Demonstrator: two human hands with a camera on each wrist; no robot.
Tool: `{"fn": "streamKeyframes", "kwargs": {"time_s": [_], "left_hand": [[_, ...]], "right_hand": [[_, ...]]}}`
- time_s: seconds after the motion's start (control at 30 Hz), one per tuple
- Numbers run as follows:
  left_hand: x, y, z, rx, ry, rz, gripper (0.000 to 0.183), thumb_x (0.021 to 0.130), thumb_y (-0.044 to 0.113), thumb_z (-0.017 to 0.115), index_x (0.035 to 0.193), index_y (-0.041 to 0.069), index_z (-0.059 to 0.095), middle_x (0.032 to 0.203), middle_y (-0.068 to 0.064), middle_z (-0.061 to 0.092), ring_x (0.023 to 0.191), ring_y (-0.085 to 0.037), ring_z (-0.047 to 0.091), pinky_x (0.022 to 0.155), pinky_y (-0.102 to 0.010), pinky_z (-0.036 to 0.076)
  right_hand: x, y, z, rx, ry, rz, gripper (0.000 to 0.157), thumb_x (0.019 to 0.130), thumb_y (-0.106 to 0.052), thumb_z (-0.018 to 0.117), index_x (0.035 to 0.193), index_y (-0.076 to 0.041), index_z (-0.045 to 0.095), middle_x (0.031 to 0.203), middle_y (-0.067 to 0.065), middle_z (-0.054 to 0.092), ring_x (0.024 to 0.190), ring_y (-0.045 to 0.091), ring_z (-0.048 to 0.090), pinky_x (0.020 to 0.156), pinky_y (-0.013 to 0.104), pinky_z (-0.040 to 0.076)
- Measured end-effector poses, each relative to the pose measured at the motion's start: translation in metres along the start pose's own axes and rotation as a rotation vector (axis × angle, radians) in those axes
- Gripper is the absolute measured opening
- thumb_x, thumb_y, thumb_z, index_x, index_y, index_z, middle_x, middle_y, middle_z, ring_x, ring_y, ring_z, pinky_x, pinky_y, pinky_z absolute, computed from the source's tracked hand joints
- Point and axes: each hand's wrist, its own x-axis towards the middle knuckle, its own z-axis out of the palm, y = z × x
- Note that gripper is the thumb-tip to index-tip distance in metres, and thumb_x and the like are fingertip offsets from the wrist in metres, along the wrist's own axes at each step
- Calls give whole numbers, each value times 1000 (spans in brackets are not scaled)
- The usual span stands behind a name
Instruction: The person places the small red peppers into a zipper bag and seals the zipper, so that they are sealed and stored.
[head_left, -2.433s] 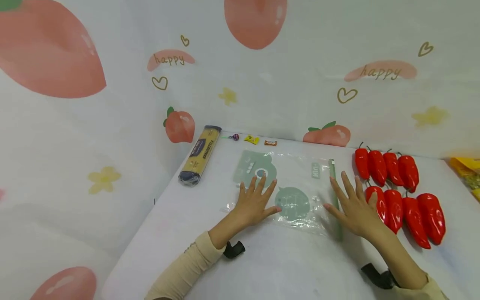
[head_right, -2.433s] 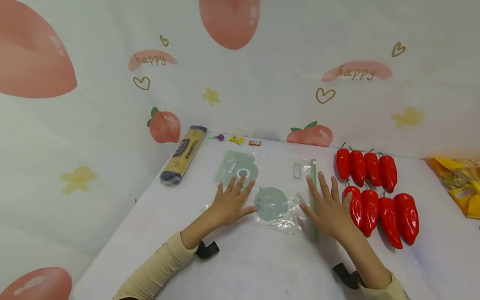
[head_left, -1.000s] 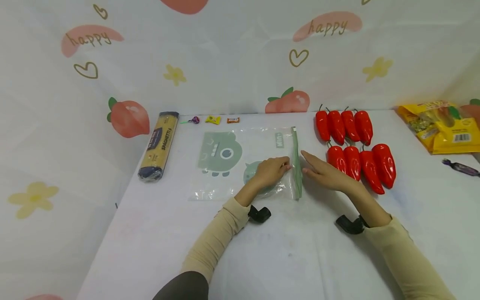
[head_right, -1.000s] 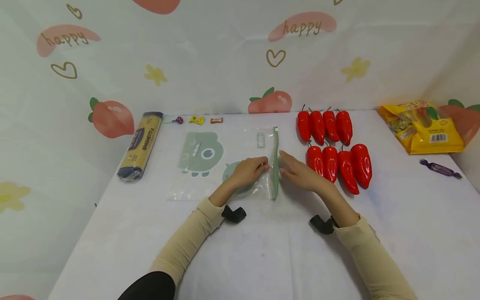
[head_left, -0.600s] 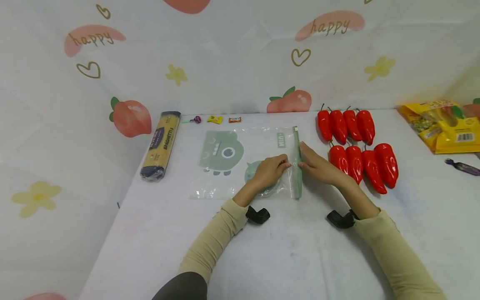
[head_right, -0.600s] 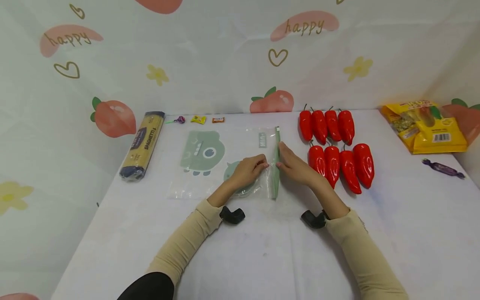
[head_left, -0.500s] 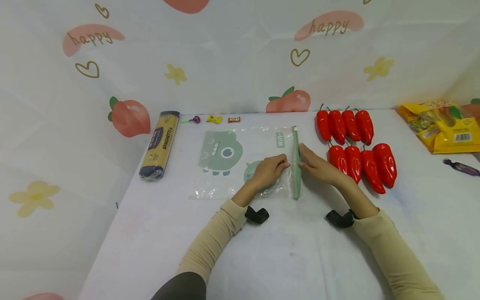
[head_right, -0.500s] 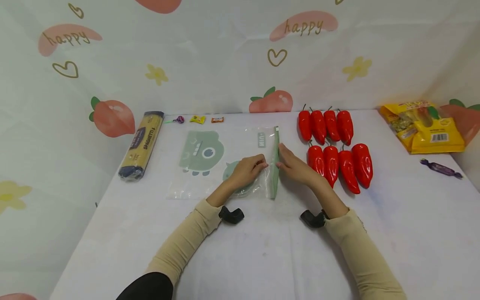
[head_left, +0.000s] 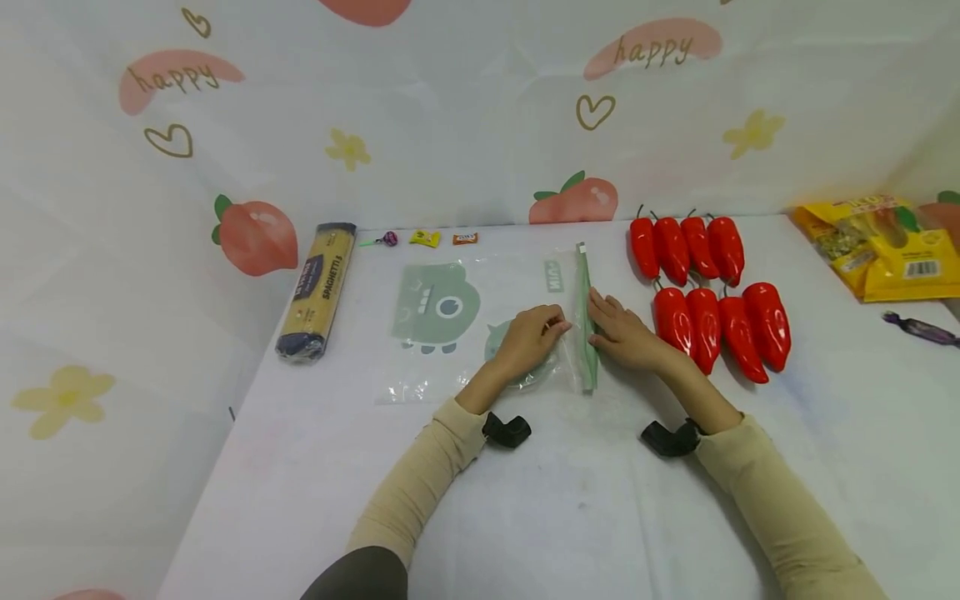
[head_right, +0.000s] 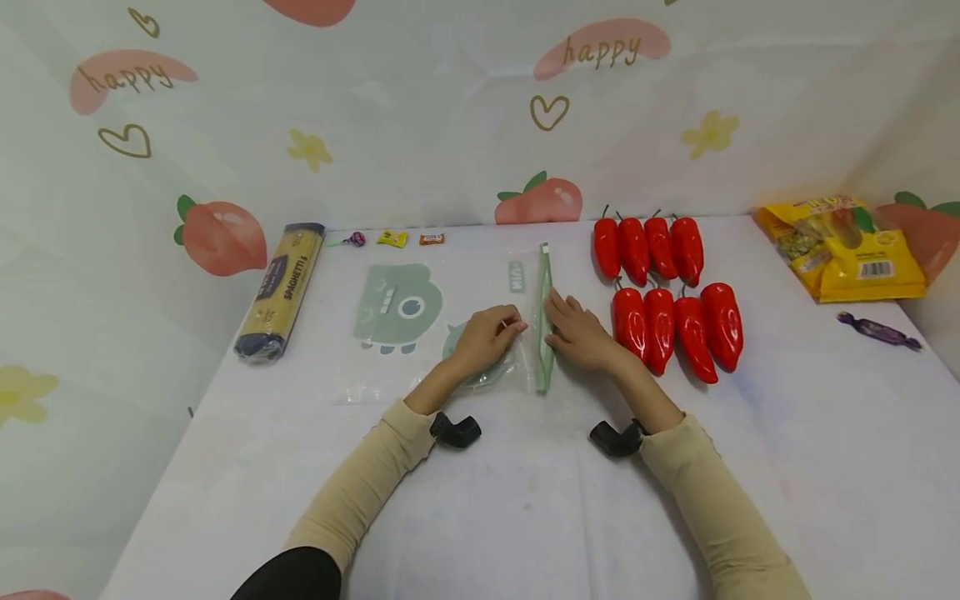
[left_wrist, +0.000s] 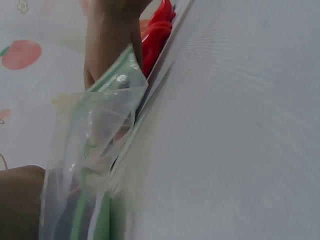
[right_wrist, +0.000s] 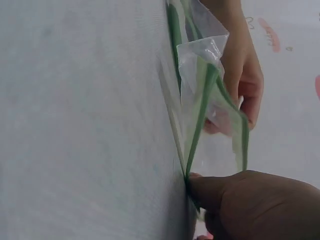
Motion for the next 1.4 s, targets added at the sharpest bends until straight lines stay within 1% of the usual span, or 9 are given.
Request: {"fn": "streamKeyframes", "kwargs": {"time_s": [0.17, 0.4, 0.53, 0.63, 0.77, 0.9, 1.07, 1.27, 1.4], "left_hand": [[-13, -5, -12, -100, 139, -61, 18, 89, 21, 58, 80, 6, 60, 72, -5, 66, 65, -13, 62, 61, -19, 48], [-21, -10, -14, -681, 245, -353, 13, 82, 5, 66, 87, -6, 62, 80, -22, 69, 62, -5, 64, 61, -20, 55], [-18, -9, -10, -856, 271, -477, 22, 81, 2, 66, 100, -9, 64, 86, -22, 70, 62, -2, 63, 65, -22, 55], [-19, -7, -10, -875, 273, -534, 21, 81, 3, 67, 98, -9, 66, 85, -19, 70, 62, -3, 62, 63, -20, 55], [-20, -5, -10, -872, 249, -537, 18, 82, 3, 65, 96, -9, 67, 80, -14, 71, 63, -4, 63, 63, -20, 54], [-19, -1, -9, -877, 235, -503, 17, 83, 3, 65, 95, -9, 66, 77, -10, 70, 63, -4, 63, 64, -20, 55], [-20, -3, -9, -896, 213, -503, 19, 83, 3, 65, 96, -10, 66, 78, -10, 70, 64, -5, 63, 65, -22, 55], [-21, 1, -12, -904, 178, -482, 19, 83, 1, 64, 97, -12, 65, 84, -20, 70, 64, -6, 63, 64, -22, 55], [-23, 12, -21, -845, 172, -426, 18, 82, 0, 63, 96, -13, 65, 88, -27, 68, 66, -9, 64, 66, -26, 56]], "right_hand": [[-2, -4, 0, -49, -8, 6, 61, 95, -23, 45, 145, -1, 17, 152, 19, 12, 139, 44, 3, 108, 64, 4], [-1, -1, 1, -52, 8, 19, 61, 95, -23, 46, 144, -1, 18, 152, 19, 13, 139, 43, 5, 108, 63, 2], [-2, 1, 2, -10, 32, 12, 61, 95, -23, 47, 144, -1, 20, 152, 18, 15, 140, 41, 5, 109, 62, 3], [-5, -1, -1, 76, 124, 11, 59, 94, -22, 49, 144, -3, 25, 151, 17, 23, 139, 37, 14, 110, 58, 13], [-17, 3, -14, 196, 449, 61, 53, 92, -17, 54, 140, -5, 37, 134, 22, 48, 119, 37, 47, 99, 51, 39], [-31, 15, -30, 300, 650, 246, 50, 93, -18, 52, 140, -11, 37, 133, 20, 50, 116, 36, 50, 96, 50, 44], [-33, 25, -35, 380, 525, 426, 58, 95, -25, 47, 146, -16, 21, 148, 15, 30, 134, 36, 30, 99, 55, 37], [-26, 25, -30, 289, 391, 444, 66, 91, -24, 53, 146, -9, 20, 142, 23, 36, 125, 40, 36, 94, 55, 42], [-24, 21, -29, 297, 422, 454, 63, 89, -26, 54, 144, -8, 27, 134, 24, 45, 117, 37, 43, 91, 52, 46]]}}
